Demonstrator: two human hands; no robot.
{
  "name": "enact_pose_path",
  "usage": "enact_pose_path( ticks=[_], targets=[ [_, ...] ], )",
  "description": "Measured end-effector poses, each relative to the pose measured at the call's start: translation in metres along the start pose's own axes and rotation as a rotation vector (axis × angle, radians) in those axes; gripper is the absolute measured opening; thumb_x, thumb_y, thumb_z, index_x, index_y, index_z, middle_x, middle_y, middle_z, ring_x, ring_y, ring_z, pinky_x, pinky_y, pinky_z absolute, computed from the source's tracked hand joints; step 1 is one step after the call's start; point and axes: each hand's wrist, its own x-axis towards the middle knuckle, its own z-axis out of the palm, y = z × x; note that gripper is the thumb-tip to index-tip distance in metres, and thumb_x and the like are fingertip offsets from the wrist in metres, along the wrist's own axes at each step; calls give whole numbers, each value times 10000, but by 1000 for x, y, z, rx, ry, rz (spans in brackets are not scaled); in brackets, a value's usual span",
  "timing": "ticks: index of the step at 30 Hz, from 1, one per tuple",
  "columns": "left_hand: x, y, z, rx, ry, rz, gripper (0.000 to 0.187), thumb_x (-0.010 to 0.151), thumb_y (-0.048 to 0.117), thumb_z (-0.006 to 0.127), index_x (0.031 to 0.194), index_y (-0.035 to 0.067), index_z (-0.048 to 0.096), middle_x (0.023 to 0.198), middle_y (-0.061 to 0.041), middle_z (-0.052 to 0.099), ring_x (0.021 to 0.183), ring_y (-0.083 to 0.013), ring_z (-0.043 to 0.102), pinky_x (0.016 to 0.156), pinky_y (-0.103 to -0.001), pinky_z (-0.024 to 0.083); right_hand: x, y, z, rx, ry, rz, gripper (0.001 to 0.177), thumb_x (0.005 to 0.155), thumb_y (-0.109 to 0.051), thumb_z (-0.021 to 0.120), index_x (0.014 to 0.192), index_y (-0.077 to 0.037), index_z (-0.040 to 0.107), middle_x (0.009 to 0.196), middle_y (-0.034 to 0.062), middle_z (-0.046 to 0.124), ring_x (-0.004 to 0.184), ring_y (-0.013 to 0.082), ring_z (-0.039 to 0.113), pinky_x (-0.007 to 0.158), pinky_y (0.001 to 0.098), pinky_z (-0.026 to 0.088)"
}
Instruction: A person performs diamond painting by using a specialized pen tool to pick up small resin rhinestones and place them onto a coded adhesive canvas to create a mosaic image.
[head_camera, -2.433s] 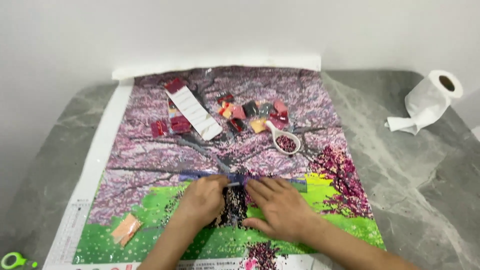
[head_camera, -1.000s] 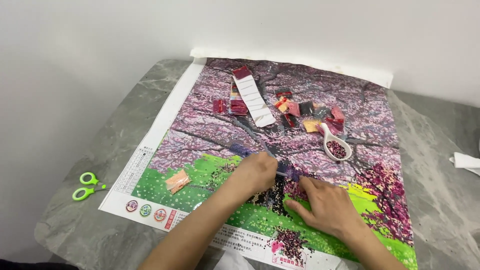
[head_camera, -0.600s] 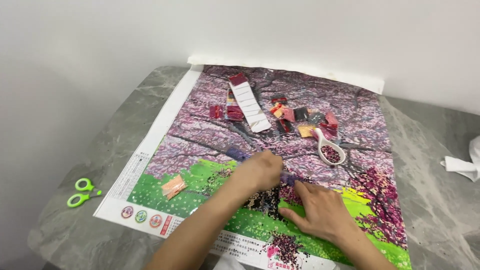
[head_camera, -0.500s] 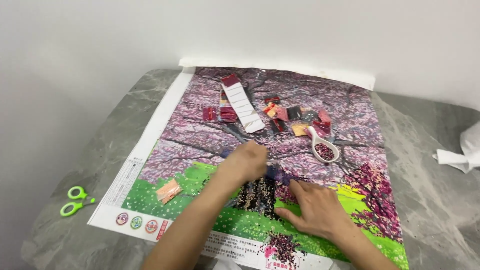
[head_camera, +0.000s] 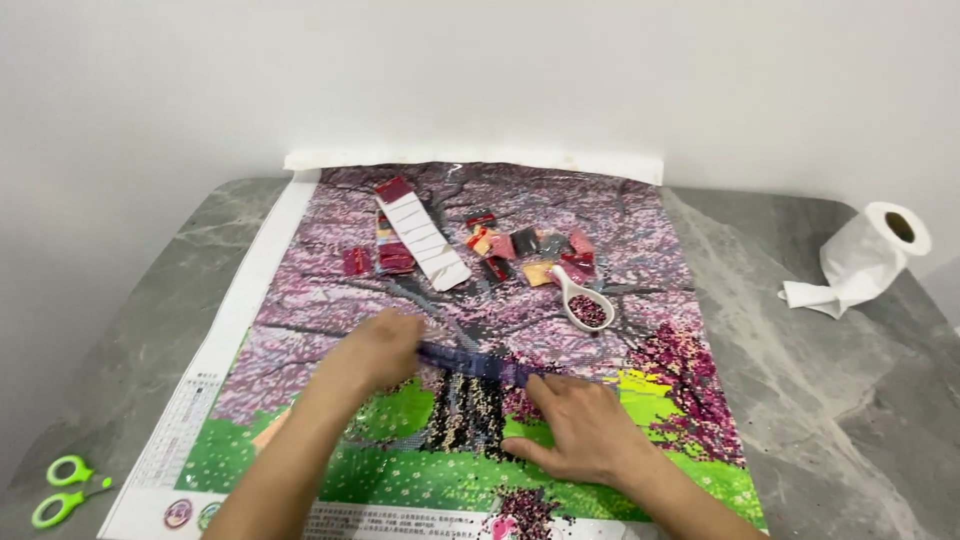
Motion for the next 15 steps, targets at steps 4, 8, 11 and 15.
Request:
enact_pose_path(
  ticks=[4, 8, 11, 15],
  targets=[
    [-3, -32, 14, 19, -7, -144, 245, 935, -84, 371, 1007, 59, 556, 869, -33, 559, 656, -106, 538, 564, -196, 542, 2, 4, 6, -4, 23, -13, 721, 873, -799, 297, 1076, -127, 465, 824, 46, 563, 677, 201, 581, 648, 458, 538],
    [-19, -51, 46, 17, 139, -153, 253, 971, -52, 346, 1177, 34, 464, 1023, -112, 545, 725, -195, 619, 671, -293, 638, 3, 4, 7, -20, 49, -27, 685, 892, -791, 345, 1051, -135, 460, 843, 47, 575, 707, 202, 582, 634, 435, 541],
    [-39, -60, 70, 72, 229, -109, 370, 895, -153, 381, 1220, 19, 417, 1212, -162, 517, 793, -238, 652, 735, -331, 663, 2, 5, 4, 10, 33, -17, 684, 888, -800, 335, 1032, -144, 465, 830, 44, 566, 705, 199, 578, 655, 441, 536],
    [-67, -67, 112, 72, 249, -96, 366, 895, -145, 383, 1218, 23, 420, 1208, -159, 519, 796, -237, 652, 737, -331, 662, 2, 4, -2, 24, -36, 5, 719, 899, -794, 340, 1175, -140, 459, 954, 105, 597, 795, 259, 612, 696, 488, 552]
  ],
)
